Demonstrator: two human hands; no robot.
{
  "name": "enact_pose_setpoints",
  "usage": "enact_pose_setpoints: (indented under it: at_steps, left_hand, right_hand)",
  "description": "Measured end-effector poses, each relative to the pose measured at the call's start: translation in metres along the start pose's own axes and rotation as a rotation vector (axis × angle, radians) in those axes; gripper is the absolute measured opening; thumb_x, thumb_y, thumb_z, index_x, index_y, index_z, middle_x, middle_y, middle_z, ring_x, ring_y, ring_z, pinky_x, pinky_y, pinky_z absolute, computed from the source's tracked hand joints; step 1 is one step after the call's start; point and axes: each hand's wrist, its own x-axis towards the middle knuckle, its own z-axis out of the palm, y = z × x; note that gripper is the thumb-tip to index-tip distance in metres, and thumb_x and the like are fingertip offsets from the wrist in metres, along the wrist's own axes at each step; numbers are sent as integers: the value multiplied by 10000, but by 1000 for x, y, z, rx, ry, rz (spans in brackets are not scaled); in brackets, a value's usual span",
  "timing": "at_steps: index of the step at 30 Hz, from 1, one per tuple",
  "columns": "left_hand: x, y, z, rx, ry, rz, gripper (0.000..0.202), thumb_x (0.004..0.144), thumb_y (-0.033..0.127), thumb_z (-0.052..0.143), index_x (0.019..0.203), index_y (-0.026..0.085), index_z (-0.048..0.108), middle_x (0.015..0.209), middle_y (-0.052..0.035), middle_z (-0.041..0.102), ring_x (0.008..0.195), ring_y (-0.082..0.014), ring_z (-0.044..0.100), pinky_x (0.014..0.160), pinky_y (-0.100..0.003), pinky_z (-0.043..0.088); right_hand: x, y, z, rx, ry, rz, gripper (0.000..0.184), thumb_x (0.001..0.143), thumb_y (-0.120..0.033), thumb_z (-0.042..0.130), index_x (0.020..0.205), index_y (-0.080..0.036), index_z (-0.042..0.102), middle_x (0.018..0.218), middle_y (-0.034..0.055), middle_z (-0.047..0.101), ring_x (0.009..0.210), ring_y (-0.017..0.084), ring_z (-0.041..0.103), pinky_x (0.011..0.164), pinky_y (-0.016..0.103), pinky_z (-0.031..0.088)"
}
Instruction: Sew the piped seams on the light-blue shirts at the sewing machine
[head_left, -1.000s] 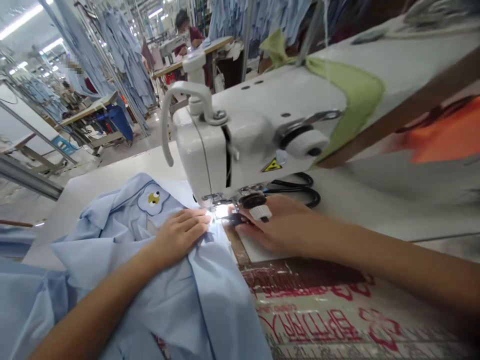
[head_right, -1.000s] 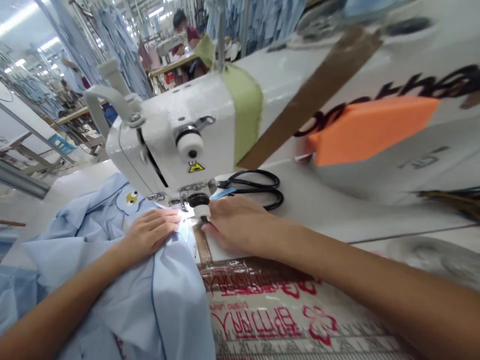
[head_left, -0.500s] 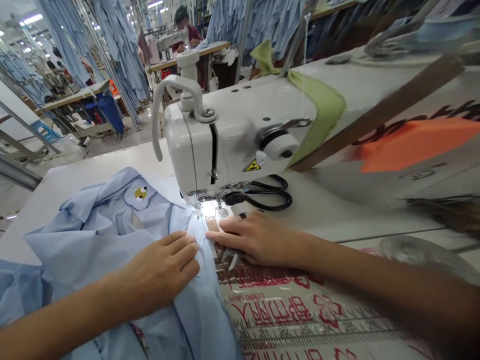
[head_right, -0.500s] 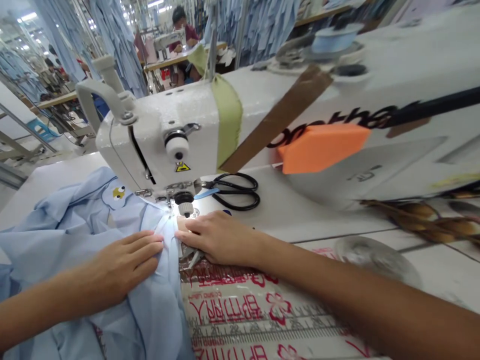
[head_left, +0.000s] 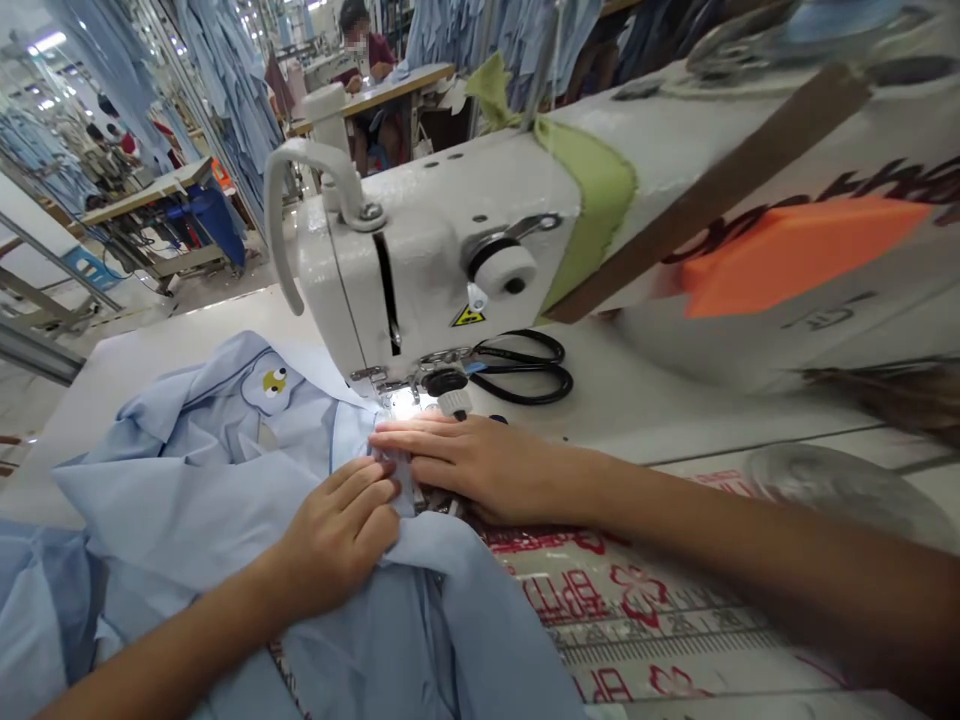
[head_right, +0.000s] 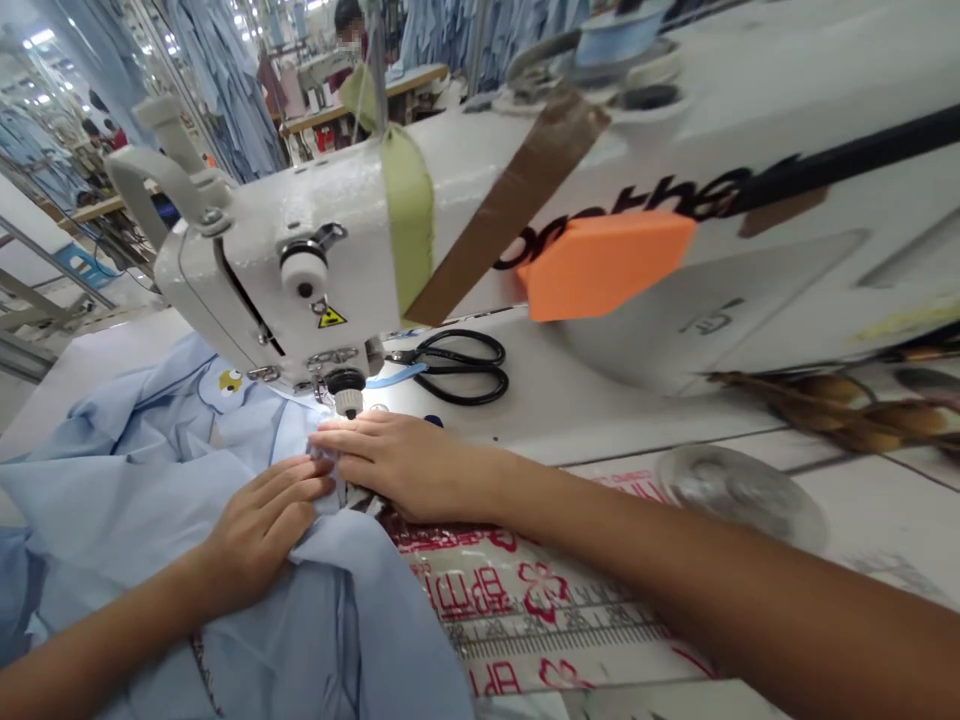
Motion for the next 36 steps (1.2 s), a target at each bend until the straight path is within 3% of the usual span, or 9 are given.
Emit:
enact_pose_setpoints:
  at_steps: [4,10,17,23,26,30,36]
  left_hand:
    - [0,-4,-2,17,-62,28,187,867,46,384,954,46,549,930,-145,645,987,-204,579,880,-380,512]
    - [1,-2,-3,12,-21,48,126,854,53,432,844,58,557,896,-131,654,965,-223,584,850,-387,516]
    - [-2,11,1,89,-87,46,144,837,43,432,811,73,571,894,-123,648,905,-211,597,832,-380,516]
    - [4,1,7,133,-69,15,176,856,47,396,847,89,567,898,-125,630,915,-197,584,851,-387,510]
    - [7,-3,9,166,-73,28,165,844,27,403,850,80,560,891,-126,629,935,-208,575,854,-387,508]
    - [6,-6,9,141,-78,9,137,826,5,428,830,66,551,913,-135,625,971,-220,566,884,-389,492]
    - [1,-2,6,182,-109,94,120,826,53,462,850,72,578,941,-141,634,956,-236,578,857,-402,499]
  right_hand:
    - [-4,1,2,32,54,5,213,834,-106,363,939,-111,549,1173,153,545,1184,207,416,940,404,397]
    - [-7,1,4,35,111,-23,200,837,-86,352,878,-106,547,1091,165,582,1173,222,430,924,410,423]
    - [-2,-6,5,-12,147,-84,262,914,-119,326,841,-87,575,1002,131,614,1073,199,497,911,365,428]
    - [-3,-3,-1,-163,33,23,302,932,-138,286,851,-129,577,1101,94,589,982,172,520,828,335,434]
    - [-5,-1,-4,-223,49,66,328,934,-132,263,835,-137,575,1106,85,593,917,169,535,808,333,418]
    - [-7,-2,-4,-226,115,39,328,930,-122,259,856,-126,579,1111,83,596,906,171,533,777,320,410]
    - [-6,-5,0,-223,54,16,284,926,-136,318,836,-140,587,1153,59,578,1029,187,491,787,311,401]
